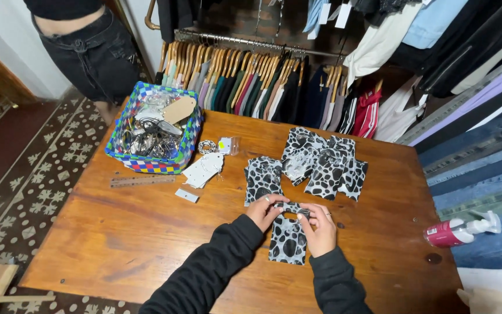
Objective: Attaching price tags to leopard-print fabric accessories and folding them on a wooden table.
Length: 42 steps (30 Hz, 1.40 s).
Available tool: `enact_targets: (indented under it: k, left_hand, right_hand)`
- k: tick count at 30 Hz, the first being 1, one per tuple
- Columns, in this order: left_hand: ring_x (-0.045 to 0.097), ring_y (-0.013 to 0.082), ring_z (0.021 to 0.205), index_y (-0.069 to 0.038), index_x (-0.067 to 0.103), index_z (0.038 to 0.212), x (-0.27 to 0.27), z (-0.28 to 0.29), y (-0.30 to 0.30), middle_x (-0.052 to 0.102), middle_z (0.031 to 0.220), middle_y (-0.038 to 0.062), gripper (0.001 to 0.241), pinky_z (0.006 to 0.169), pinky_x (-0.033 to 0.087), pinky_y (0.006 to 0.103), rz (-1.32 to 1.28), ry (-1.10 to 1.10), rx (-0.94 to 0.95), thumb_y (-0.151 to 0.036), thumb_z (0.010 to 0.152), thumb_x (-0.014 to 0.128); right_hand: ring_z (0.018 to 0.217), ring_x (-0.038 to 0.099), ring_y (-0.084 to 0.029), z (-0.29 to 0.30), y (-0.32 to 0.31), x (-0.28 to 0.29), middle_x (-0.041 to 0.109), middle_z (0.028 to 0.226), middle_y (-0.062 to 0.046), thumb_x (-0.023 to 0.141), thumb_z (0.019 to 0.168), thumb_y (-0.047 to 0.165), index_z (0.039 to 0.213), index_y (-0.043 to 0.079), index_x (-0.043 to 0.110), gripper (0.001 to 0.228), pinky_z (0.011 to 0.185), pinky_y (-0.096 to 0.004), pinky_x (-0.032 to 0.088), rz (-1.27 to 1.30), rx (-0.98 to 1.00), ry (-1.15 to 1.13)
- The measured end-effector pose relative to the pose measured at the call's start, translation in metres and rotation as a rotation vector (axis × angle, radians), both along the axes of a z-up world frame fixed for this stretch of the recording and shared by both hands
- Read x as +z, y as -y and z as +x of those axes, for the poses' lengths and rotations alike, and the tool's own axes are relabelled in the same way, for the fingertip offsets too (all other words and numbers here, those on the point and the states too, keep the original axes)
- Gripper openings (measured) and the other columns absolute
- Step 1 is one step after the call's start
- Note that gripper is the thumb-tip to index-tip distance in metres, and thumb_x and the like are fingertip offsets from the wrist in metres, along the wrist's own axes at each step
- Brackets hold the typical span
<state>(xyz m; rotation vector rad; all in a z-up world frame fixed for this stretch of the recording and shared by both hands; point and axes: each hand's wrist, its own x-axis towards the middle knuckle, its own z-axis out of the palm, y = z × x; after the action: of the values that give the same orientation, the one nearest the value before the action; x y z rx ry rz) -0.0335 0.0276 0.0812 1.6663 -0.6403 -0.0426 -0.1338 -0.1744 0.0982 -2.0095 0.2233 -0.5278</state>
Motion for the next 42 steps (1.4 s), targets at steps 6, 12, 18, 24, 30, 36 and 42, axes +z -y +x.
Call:
enact_targets:
  k: [6, 12, 18, 24, 30, 36, 42]
  left_hand:
    - [0.068, 0.0194, 0.070, -0.025, 0.080, 0.136, -0.012, 0.003, 0.006, 0.079, 0.107, 0.010, 0.037, 0.067, 0.061, 0.0359, -0.057, 0.022, -0.007, -0.018, 0.100, 0.082]
    - [0.071, 0.0236, 0.074, -0.024, 0.076, 0.142, -0.013, 0.001, 0.006, 0.078, 0.106, 0.010, 0.044, 0.069, 0.062, 0.0370, -0.055, 0.019, -0.015, -0.018, 0.099, 0.083]
    - [0.076, 0.0259, 0.092, -0.027, 0.085, 0.125, -0.004, -0.005, 0.007, 0.078, 0.112, 0.006, 0.022, 0.086, 0.063, 0.0381, -0.081, 0.081, -0.077, -0.025, 0.103, 0.082]
    - [0.076, 0.0350, 0.091, -0.013, 0.084, 0.111, -0.015, -0.003, 0.012, 0.078, 0.099, 0.015, 0.025, 0.088, 0.063, 0.0447, -0.124, 0.018, -0.149, -0.032, 0.116, 0.069]
    - [0.078, 0.0276, 0.110, -0.016, 0.084, 0.109, -0.012, 0.000, 0.006, 0.082, 0.115, 0.008, 0.078, 0.103, 0.056, 0.0401, 0.051, 0.022, -0.166, -0.066, 0.115, 0.025]
    - [0.042, 0.0175, 0.063, -0.015, 0.045, 0.077, -0.002, -0.007, 0.000, 0.038, 0.074, 0.000, 0.058, 0.065, 0.032, 0.0382, 0.010, 0.163, -0.121, -0.050, 0.122, 0.034]
    - [0.073, 0.0264, 0.111, -0.012, 0.074, 0.123, 0.009, -0.010, 0.002, 0.075, 0.118, 0.007, 0.034, 0.099, 0.058, 0.0405, -0.026, 0.223, -0.178, -0.036, 0.119, 0.051]
  right_hand:
    - [0.099, 0.080, -0.024, 0.002, -0.003, -0.002, 0.075, 0.110, -0.012, 0.082, 0.098, 0.002, 0.120, 0.009, 0.085, 0.023, 0.079, -0.031, 0.070, 0.017, -0.021, 0.013]
    - [0.096, 0.079, -0.023, 0.001, 0.003, -0.012, 0.078, 0.109, -0.008, 0.085, 0.097, 0.005, 0.107, 0.010, 0.086, 0.011, 0.080, -0.032, 0.070, -0.024, -0.014, 0.033]
    - [0.108, 0.077, -0.023, -0.001, 0.000, 0.001, 0.075, 0.126, -0.011, 0.084, 0.096, 0.002, 0.100, 0.007, 0.084, 0.007, 0.089, -0.033, 0.067, -0.051, 0.025, 0.122]
    - [0.128, 0.070, -0.024, -0.001, -0.003, 0.002, 0.069, 0.135, -0.011, 0.073, 0.104, 0.001, 0.103, 0.005, 0.073, 0.004, 0.104, -0.037, 0.060, 0.107, 0.204, 0.201]
    - [0.133, 0.067, -0.031, -0.017, -0.012, 0.026, 0.068, 0.122, -0.015, 0.060, 0.113, 0.022, 0.113, 0.009, 0.067, 0.015, 0.109, -0.042, 0.058, -0.155, 0.270, 0.244]
    - [0.108, 0.060, -0.029, -0.014, 0.001, 0.023, 0.061, 0.092, -0.001, 0.087, 0.084, 0.069, 0.129, 0.023, 0.075, 0.065, 0.106, -0.042, 0.041, -0.699, 0.355, -0.222]
    - [0.073, 0.043, -0.018, -0.010, 0.012, 0.020, 0.039, 0.076, -0.001, 0.086, 0.104, 0.039, 0.077, 0.014, 0.042, 0.057, 0.069, -0.032, 0.036, -0.602, 0.561, -0.249]
